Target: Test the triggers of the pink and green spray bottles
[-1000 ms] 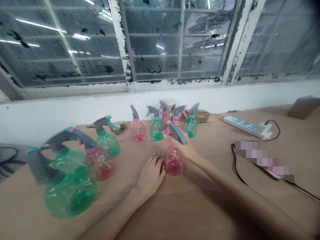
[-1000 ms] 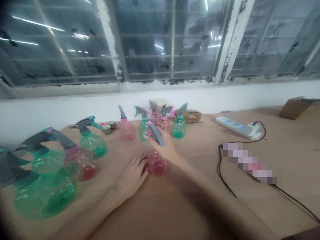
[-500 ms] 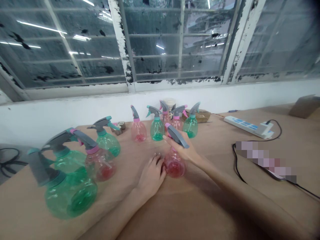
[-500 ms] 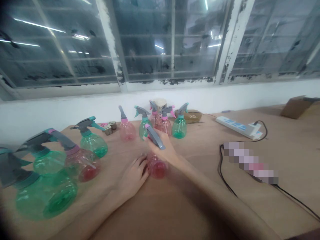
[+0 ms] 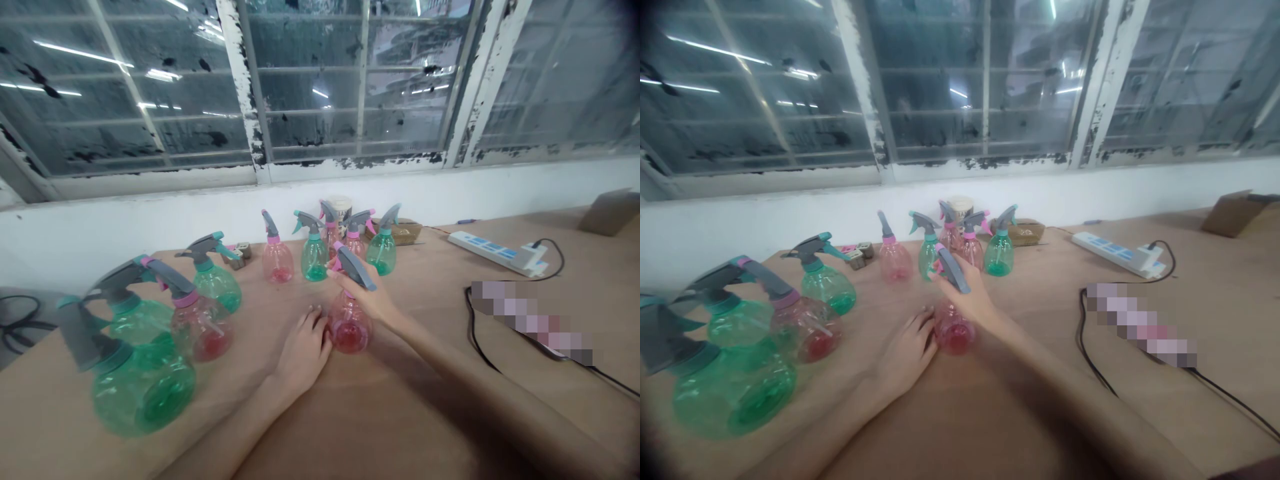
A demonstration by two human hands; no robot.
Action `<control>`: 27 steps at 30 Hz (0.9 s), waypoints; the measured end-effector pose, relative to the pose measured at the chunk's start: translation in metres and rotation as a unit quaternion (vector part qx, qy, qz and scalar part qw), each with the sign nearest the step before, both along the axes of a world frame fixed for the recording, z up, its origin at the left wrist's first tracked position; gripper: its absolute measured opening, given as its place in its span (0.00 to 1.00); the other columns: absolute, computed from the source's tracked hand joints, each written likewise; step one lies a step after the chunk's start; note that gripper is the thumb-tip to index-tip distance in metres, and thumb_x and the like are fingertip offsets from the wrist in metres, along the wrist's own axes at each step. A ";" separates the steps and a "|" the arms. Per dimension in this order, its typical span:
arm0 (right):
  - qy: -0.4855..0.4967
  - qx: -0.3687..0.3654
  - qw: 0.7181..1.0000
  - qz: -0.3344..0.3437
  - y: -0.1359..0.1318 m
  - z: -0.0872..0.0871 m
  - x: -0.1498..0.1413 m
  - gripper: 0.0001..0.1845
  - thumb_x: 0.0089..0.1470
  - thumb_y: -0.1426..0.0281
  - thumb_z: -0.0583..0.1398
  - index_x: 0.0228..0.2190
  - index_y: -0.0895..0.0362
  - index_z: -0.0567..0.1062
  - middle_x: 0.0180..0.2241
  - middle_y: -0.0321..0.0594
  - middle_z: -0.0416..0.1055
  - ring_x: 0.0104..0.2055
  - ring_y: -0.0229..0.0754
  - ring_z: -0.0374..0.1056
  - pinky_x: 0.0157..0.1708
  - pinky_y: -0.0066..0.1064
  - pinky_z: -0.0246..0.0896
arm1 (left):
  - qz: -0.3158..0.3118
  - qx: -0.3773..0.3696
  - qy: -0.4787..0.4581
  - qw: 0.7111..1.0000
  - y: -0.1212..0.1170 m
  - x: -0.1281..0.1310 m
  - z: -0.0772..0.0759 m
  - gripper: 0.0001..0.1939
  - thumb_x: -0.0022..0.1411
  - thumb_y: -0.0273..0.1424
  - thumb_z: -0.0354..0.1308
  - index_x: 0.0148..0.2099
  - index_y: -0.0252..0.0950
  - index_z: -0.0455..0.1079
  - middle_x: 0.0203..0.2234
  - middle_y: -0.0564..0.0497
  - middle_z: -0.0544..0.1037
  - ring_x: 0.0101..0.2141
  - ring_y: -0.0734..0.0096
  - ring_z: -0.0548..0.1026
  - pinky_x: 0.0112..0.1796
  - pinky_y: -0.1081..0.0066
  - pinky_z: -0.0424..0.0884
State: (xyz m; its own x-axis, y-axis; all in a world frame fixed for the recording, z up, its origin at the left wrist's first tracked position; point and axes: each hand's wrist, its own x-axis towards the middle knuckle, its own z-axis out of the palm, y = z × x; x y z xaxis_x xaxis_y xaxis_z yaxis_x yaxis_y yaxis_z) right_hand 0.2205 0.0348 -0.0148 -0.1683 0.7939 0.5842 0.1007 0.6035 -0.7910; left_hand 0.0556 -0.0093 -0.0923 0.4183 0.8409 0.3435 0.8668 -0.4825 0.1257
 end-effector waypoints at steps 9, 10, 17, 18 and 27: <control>-0.003 0.002 1.000 0.006 0.001 -0.002 0.001 0.11 0.50 0.63 0.60 0.35 0.54 0.71 0.34 0.38 0.71 0.31 0.39 0.65 0.34 0.32 0.61 | -0.005 0.005 -0.002 1.000 0.000 0.000 0.000 0.16 0.65 0.27 0.44 0.50 0.31 0.68 0.52 0.39 0.70 0.56 0.57 0.65 0.55 0.54 0.63; -0.001 0.002 1.000 0.007 0.002 -0.002 0.001 0.11 0.49 0.63 0.60 0.35 0.54 0.71 0.34 0.37 0.71 0.30 0.38 0.65 0.34 0.31 0.61 | -0.005 0.004 -0.003 1.000 0.000 0.000 0.000 0.16 0.65 0.27 0.44 0.50 0.31 0.68 0.52 0.39 0.70 0.56 0.56 0.65 0.54 0.53 0.63; -0.002 0.013 1.000 0.007 0.002 -0.002 0.001 0.10 0.49 0.63 0.60 0.34 0.54 0.71 0.33 0.37 0.71 0.31 0.38 0.65 0.36 0.31 0.60 | -0.003 0.000 0.033 0.999 0.001 0.000 0.001 0.17 0.65 0.25 0.42 0.52 0.30 0.67 0.53 0.40 0.70 0.55 0.57 0.65 0.55 0.56 0.61; -0.005 0.013 1.000 0.006 0.002 -0.001 0.001 0.09 0.49 0.63 0.60 0.33 0.54 0.71 0.32 0.37 0.70 0.31 0.38 0.65 0.35 0.31 0.60 | -0.003 -0.002 0.037 0.999 0.000 0.001 0.002 0.17 0.65 0.24 0.43 0.52 0.29 0.67 0.53 0.40 0.70 0.55 0.57 0.65 0.55 0.56 0.61; -0.017 0.012 1.000 0.017 0.000 0.003 0.000 0.11 0.49 0.66 0.60 0.22 0.55 0.63 0.19 0.29 0.57 0.21 0.33 0.52 0.23 0.27 0.50 | 0.000 -0.006 0.027 1.000 0.001 -0.001 0.001 0.17 0.64 0.24 0.43 0.51 0.29 0.67 0.52 0.39 0.71 0.55 0.57 0.65 0.54 0.55 0.63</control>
State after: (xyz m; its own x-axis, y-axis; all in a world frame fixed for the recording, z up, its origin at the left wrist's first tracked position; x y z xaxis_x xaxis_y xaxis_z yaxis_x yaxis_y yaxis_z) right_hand 0.2202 0.0343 -0.0118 -0.2150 0.7733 0.5965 0.1065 0.6257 -0.7728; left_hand 0.0551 -0.0088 -0.0913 0.4354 0.8453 0.3097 0.8728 -0.4806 0.0847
